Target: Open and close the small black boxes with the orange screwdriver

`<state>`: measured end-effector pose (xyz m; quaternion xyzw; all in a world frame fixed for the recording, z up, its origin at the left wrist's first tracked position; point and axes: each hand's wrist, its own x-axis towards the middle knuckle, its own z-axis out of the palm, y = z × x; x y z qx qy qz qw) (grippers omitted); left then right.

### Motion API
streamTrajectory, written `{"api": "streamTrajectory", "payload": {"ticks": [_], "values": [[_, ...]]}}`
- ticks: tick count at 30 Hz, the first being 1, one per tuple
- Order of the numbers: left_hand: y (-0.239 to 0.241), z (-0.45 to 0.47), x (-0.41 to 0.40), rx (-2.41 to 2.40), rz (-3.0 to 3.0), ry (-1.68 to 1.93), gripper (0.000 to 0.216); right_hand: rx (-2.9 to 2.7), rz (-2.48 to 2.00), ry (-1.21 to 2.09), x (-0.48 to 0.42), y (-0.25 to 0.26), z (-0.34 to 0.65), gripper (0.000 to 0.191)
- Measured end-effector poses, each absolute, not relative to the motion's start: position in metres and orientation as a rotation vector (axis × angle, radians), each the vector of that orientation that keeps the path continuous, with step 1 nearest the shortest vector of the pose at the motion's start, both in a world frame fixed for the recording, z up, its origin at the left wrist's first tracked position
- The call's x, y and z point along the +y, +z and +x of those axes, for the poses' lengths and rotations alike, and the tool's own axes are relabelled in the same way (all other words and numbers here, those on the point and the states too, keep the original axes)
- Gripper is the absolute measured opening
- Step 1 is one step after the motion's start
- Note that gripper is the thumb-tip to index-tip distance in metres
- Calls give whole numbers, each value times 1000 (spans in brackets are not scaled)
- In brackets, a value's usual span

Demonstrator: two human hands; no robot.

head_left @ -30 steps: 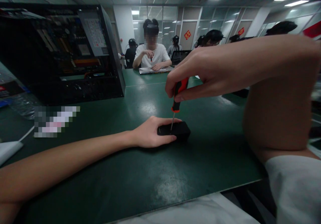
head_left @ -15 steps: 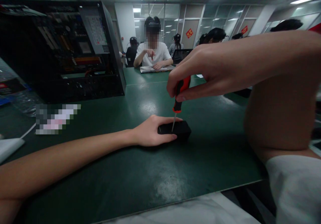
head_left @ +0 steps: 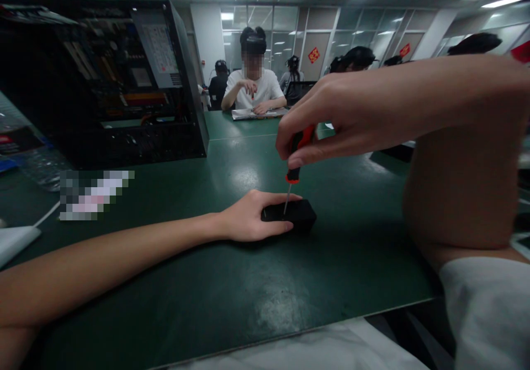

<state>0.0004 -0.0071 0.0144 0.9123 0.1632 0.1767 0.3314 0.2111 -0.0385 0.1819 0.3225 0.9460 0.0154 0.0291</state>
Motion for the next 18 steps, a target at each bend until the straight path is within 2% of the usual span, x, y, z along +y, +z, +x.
{"api": "streamTrajectory", "payload": {"ticks": [11, 13, 16, 18], "values": [[11, 0, -5, 381, 2356, 454, 55, 2871, 671, -196, -52, 188, 206, 52], [11, 0, -5, 369, 2355, 475, 53, 2859, 644, -212, -56, 189, 204, 48], [8, 0, -3, 364, 2351, 482, 52, 2929, 499, -212, -60, 189, 201, 30], [5, 1, -2, 344, 2348, 472, 51, 2949, 407, -226, -64, 188, 199, 27]]}}
